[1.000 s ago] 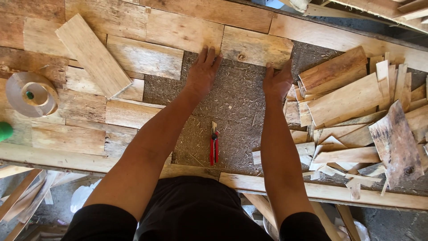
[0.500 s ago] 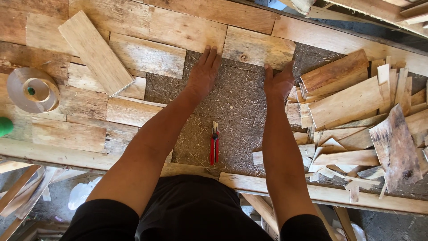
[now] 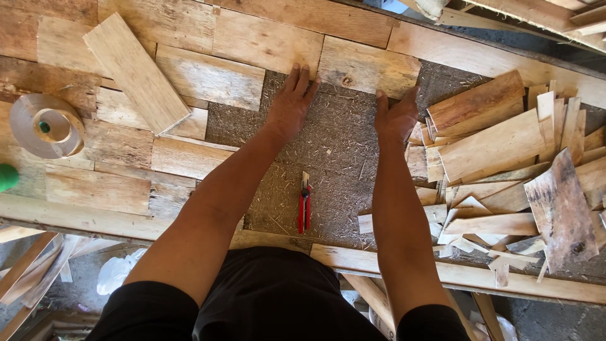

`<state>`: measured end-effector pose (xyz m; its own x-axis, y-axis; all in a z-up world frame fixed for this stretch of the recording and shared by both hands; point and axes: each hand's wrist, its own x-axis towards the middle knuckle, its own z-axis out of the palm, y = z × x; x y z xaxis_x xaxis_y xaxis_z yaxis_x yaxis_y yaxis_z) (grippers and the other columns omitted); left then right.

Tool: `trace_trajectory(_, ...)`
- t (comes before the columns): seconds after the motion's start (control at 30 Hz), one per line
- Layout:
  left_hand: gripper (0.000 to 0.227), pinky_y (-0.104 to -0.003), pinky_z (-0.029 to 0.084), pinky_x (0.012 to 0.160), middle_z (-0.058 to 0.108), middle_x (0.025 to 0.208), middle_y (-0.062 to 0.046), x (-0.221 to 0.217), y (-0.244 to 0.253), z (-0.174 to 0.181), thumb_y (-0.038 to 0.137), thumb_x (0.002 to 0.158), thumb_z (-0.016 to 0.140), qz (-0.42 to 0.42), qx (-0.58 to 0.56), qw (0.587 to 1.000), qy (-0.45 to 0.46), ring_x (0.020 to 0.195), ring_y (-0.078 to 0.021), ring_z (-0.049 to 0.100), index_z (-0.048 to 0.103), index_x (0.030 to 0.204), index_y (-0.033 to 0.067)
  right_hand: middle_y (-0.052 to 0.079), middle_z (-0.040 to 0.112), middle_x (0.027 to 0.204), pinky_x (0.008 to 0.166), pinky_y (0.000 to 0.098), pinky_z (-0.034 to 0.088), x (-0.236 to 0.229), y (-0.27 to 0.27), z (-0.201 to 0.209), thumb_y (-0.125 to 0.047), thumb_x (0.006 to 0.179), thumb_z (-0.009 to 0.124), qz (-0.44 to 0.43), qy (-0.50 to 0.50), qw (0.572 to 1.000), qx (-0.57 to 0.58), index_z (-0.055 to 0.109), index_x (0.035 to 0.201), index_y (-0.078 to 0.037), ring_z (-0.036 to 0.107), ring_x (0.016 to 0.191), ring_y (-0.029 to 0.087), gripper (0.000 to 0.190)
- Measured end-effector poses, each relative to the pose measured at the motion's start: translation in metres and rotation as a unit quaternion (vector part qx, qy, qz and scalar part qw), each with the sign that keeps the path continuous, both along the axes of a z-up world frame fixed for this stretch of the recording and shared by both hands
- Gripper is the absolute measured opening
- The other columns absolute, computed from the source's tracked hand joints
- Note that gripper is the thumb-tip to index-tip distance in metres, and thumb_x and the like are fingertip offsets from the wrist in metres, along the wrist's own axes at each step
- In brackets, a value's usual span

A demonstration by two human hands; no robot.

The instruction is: Fitting and assembling small wooden planks onto a surface to create a flooring or paneling pattern.

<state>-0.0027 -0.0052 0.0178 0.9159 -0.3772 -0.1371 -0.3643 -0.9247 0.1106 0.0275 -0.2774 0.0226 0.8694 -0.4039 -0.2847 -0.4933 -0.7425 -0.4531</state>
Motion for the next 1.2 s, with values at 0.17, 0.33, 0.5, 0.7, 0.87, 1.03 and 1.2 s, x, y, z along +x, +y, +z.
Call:
trace_trajectory(0.17,0.086,-0.046,0.028,0.124,0.013,0.168,-0.022,0.005,-0.006,0.024,0.005,0.088,0.065,0.003,0.015,0.997,0.073,0.155,-0.0436,0.011,0.026,0.164,0.0099,0.033,0.062,0.128,0.1,0.0454,0.053,-0.002,-0.001,-0.001,-0.046,0.089,0.083,0.006,-0.023,1.0,0.001,0.024,0.154,0.011,0.065,0.116,0.044,0.105)
trace_trajectory(0.33,0.083,-0.045,0.024,0.125,0.012,0.168,-0.023,0.006,-0.008,0.021,0.007,0.09,0.062,0.0,0.035,0.996,0.08,0.155,-0.0438,0.011,0.025,0.164,0.0094,0.034,0.064,0.122,0.098,0.0493,0.05,-0.005,0.002,0.007,-0.04,0.087,0.084,0.01,-0.06,0.998,0.017,0.023,0.156,0.01,0.064,0.111,0.048,0.105)
trace_trajectory(0.5,0.082,-0.045,0.021,0.125,0.011,0.168,-0.022,0.006,-0.009,0.014,0.005,0.091,0.059,-0.002,0.054,0.996,0.074,0.154,-0.0437,0.011,0.024,0.165,0.0094,0.032,0.065,0.128,0.101,0.0463,0.052,-0.007,-0.01,-0.023,-0.037,0.093,0.086,0.062,-0.125,0.99,-0.002,0.04,0.152,0.005,0.066,0.117,0.045,0.086)
trace_trajectory(0.7,0.076,-0.049,0.019,0.126,0.016,0.167,-0.026,-0.001,-0.011,0.016,0.0,0.092,0.056,0.013,0.024,0.998,0.052,0.154,-0.0463,0.013,0.026,0.162,0.0061,0.032,0.065,0.128,0.101,0.0479,0.051,-0.004,-0.006,-0.018,-0.034,0.092,0.085,0.074,-0.116,0.99,-0.005,0.04,0.151,0.006,0.065,0.116,0.046,0.084)
trace_trajectory(0.87,0.091,-0.054,0.013,0.131,0.014,0.169,-0.03,-0.054,-0.017,0.014,-0.013,0.084,0.056,0.063,-0.106,0.991,-0.059,0.158,-0.0456,0.012,0.022,0.167,0.0086,0.031,0.059,0.139,0.108,0.0444,0.048,-0.006,-0.005,-0.013,-0.039,0.093,0.082,0.042,-0.099,0.994,0.019,0.036,0.155,0.004,0.061,0.126,0.044,0.088)
trace_trajectory(1.03,0.087,-0.056,0.013,0.129,0.018,0.167,-0.029,-0.14,-0.013,0.049,-0.012,0.081,0.055,0.095,-0.19,0.977,0.028,0.158,-0.0437,0.016,0.025,0.161,0.0036,0.031,0.049,0.151,0.112,0.0456,0.04,-0.006,-0.011,-0.034,-0.041,0.095,0.082,0.077,-0.093,0.992,-0.03,0.027,0.156,0.004,0.052,0.134,0.044,0.094)
trace_trajectory(1.2,0.074,-0.056,0.017,0.129,0.024,0.166,-0.03,-0.219,0.006,0.075,-0.004,0.088,0.056,0.099,-0.26,0.96,0.013,0.156,-0.0457,0.021,0.032,0.158,-0.0011,0.031,0.047,0.15,0.113,0.0472,0.038,-0.01,0.0,-0.006,-0.042,0.091,0.081,0.021,-0.021,1.0,-0.002,0.009,0.161,-0.002,0.049,0.135,0.045,0.108)
